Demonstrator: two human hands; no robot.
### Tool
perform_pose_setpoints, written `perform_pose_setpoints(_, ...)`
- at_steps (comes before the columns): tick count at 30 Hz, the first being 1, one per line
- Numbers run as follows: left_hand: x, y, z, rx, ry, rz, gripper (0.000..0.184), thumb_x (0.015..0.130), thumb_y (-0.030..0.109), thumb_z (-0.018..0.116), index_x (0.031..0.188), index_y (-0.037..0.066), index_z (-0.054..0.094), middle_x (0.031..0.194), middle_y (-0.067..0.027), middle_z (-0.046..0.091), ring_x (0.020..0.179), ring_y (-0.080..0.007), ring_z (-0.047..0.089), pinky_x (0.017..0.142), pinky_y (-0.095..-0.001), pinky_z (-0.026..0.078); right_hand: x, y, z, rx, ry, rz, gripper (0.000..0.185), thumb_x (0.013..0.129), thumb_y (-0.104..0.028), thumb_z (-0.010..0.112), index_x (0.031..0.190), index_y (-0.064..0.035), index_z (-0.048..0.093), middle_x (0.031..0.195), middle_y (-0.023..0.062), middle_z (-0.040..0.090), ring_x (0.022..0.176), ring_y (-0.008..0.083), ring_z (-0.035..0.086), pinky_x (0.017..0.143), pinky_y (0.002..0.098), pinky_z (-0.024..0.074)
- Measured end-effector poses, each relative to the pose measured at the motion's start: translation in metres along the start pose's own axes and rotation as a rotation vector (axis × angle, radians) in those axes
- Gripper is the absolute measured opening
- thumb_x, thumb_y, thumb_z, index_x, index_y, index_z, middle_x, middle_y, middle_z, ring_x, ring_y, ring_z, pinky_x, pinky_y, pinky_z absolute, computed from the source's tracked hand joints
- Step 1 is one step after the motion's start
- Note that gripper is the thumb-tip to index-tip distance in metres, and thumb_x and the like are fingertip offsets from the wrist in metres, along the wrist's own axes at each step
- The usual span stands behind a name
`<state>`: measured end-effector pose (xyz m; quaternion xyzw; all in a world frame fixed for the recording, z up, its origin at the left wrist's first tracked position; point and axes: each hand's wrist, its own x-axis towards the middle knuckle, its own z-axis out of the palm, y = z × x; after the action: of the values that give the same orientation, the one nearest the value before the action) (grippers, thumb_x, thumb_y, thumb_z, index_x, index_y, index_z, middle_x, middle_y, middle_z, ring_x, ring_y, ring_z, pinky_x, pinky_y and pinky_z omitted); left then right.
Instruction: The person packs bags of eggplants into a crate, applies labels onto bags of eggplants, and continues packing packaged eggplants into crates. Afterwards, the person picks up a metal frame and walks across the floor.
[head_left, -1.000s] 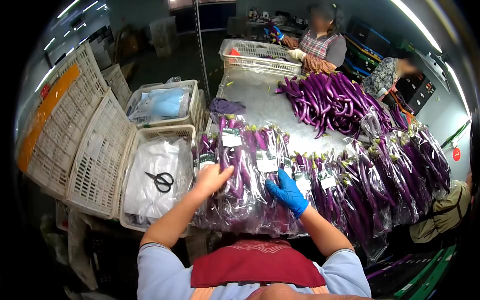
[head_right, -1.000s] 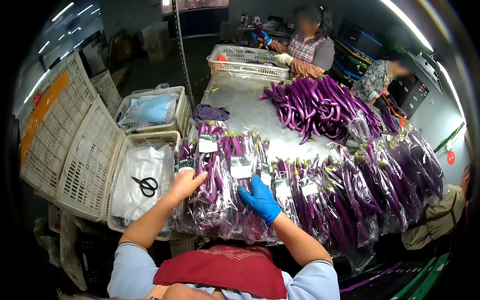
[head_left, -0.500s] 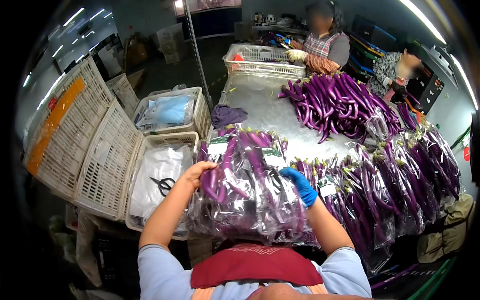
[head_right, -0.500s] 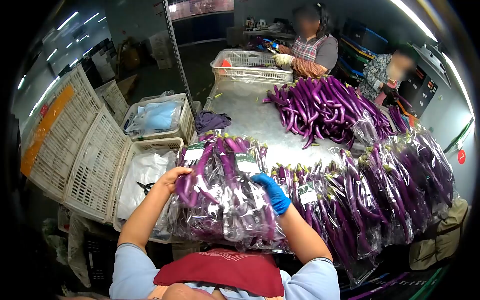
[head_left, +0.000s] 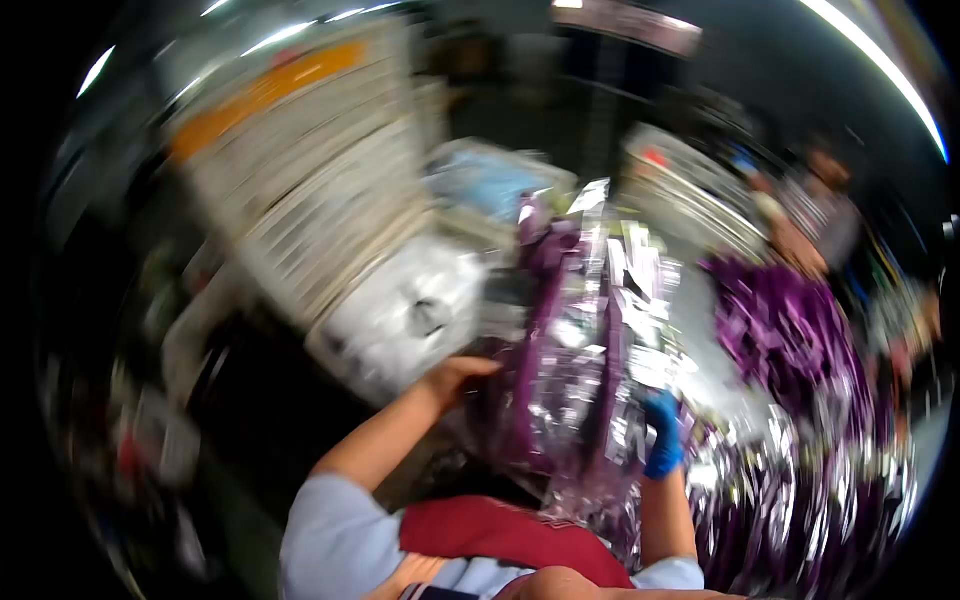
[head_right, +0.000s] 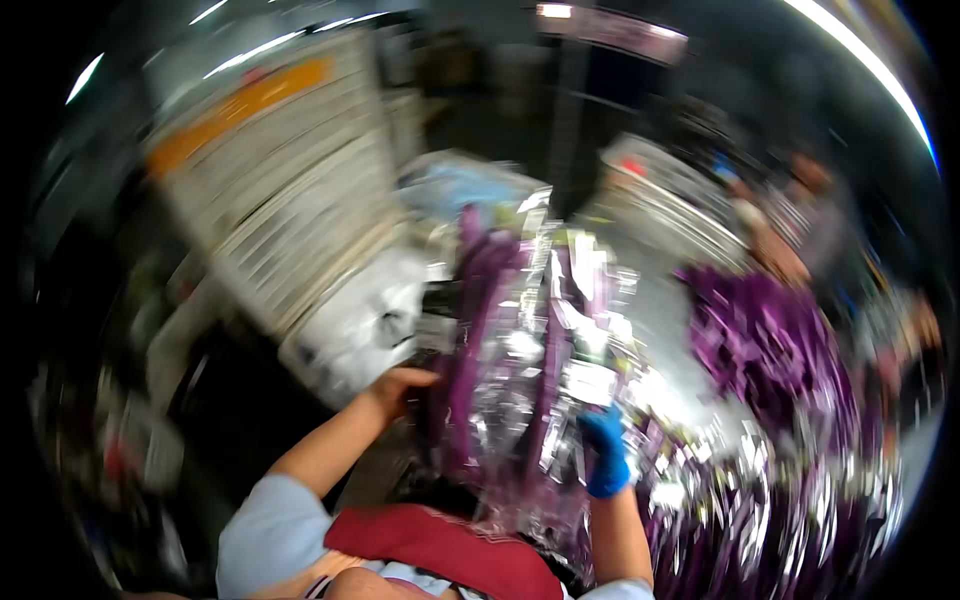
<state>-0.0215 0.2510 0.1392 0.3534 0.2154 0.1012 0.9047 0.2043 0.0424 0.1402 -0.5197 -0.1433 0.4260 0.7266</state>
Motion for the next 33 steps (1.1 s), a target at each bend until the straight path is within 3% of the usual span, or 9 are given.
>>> perform_pose_setpoints(3, -0.055, -0.002, 0.01, 0.023, 0.331, 0.091, 0.037, 0.072, 0.014, 0.063, 0.106, 0.006, 0.051, 0.093, -0.0052, 0.059, 0.087, -0.0161, 0.057, 0.078, -0.0339, 0.046, 0.015, 0.002, 0.028, -0.18, -0.206, -0.057, 0.051, 0.069, -0.012, 0.053, 0.117, -0.0013, 0.042, 0.071, -0.0031, 0.051, 0.05, 0.0045, 0.042, 0.042, 0.0175, 0.0316)
perform_pose_setpoints(5, -0.07, -0.022, -0.025, -0.063, 0.034, 0.423, 0.051, 0.075, 0.008, 0.061, 0.121, 0.003, 0.04, 0.111, -0.0082, 0.052, 0.098, -0.0173, 0.052, 0.086, -0.0315, 0.043, 0.0, 0.001, 0.093, -0.205, -0.369, 0.0, 0.052, 0.067, -0.015, 0.054, 0.116, -0.0008, 0.043, 0.067, -0.0036, 0.048, 0.048, 0.0039, 0.04, 0.042, 0.0171, 0.0293)
perform_pose_setpoints(7, -0.101, -0.028, -0.047, -0.093, 0.157, 0.502, 0.052, 0.074, 0.006, 0.06, 0.121, 0.002, 0.039, 0.112, -0.0095, 0.052, 0.097, -0.0195, 0.053, 0.087, -0.0334, 0.043, 0.007, 0.014, 0.125, -0.294, -0.547, 0.082, 0.051, 0.067, -0.018, 0.053, 0.114, -0.0004, 0.045, 0.065, -0.0036, 0.047, 0.048, 0.0037, 0.039, 0.041, 0.018, 0.0286)
perform_pose_setpoints(13, -0.257, -0.035, -0.134, -0.364, 0.577, 0.635, 0.044, 0.073, -0.007, 0.052, 0.115, 0.003, 0.045, 0.103, -0.0132, 0.057, 0.091, -0.025, 0.059, 0.082, -0.038, 0.048, -0.017, 0.084, 0.305, -0.481, -0.873, 0.357, 0.038, 0.072, -0.008, 0.052, 0.109, -0.0043, 0.049, 0.071, -0.0033, 0.051, 0.053, 0.0047, 0.044, 0.047, 0.0176, 0.034)
perform_pose_setpoints(18, -0.356, -0.07, -0.257, -0.61, 0.956, 0.703, 0.033, 0.075, -0.007, 0.05, 0.107, 0.001, 0.049, 0.095, -0.014, 0.059, 0.082, -0.0267, 0.061, 0.073, -0.0421, 0.052, -0.031, 0.261, 0.443, -0.536, -1.07, 0.73, 0.042, 0.076, -0.006, 0.055, 0.116, -0.0031, 0.046, 0.091, 0.0025, 0.057, 0.077, 0.0098, 0.054, 0.07, 0.0229, 0.0438)
perform_pose_setpoints(26, -0.408, -0.11, -0.473, -0.645, 1.145, 0.791, 0.031, 0.073, -0.001, 0.059, 0.102, 0.005, 0.052, 0.09, -0.0081, 0.059, 0.084, -0.0231, 0.058, 0.073, -0.041, 0.048, 0.021, 0.558, 0.545, -0.498, -1.282, 0.245, 0.041, 0.078, -0.012, 0.056, 0.118, -0.0045, 0.047, 0.11, 0.0079, 0.055, 0.097, 0.0198, 0.053, 0.085, 0.0282, 0.0421)
perform_pose_setpoints(29, -0.388, -0.158, -0.559, -0.598, 1.07, 0.646, 0.032, 0.074, 0.005, 0.061, 0.105, 0.006, 0.053, 0.093, -0.0073, 0.059, 0.084, -0.0215, 0.057, 0.072, -0.0387, 0.048, 0.054, 0.593, 0.557, -1.248, -1.263, -0.276, 0.059, 0.077, -0.022, 0.058, 0.128, -0.0047, 0.034, 0.117, 0.0189, 0.049, 0.106, 0.0321, 0.049, 0.091, 0.0364, 0.0379)
perform_pose_setpoints(30, -0.375, -0.155, -0.559, -0.608, 1.121, 0.717, 0.036, 0.075, 0.011, 0.063, 0.11, 0.007, 0.052, 0.097, -0.0064, 0.059, 0.085, -0.0199, 0.056, 0.074, -0.0344, 0.046, 0.076, 0.634, 0.536, -1.311, -1.299, -0.239, 0.062, 0.076, -0.024, 0.058, 0.13, -0.0066, 0.031, 0.12, 0.0206, 0.046, 0.109, 0.0347, 0.046, 0.093, 0.038, 0.0359)
perform_pose_setpoints(33, -0.341, -0.166, -0.573, -0.332, 1.794, 0.362, 0.054, 0.072, 0.028, 0.069, 0.117, 0.007, 0.048, 0.11, -0.0084, 0.054, 0.099, -0.022, 0.051, 0.084, -0.0354, 0.041, 0.089, 0.671, 0.506, -1.456, -1.135, -0.166, 0.064, 0.074, -0.02, 0.056, 0.132, -0.0129, 0.029, 0.124, 0.0198, 0.043, 0.114, 0.0351, 0.041, 0.094, 0.038, 0.0345)
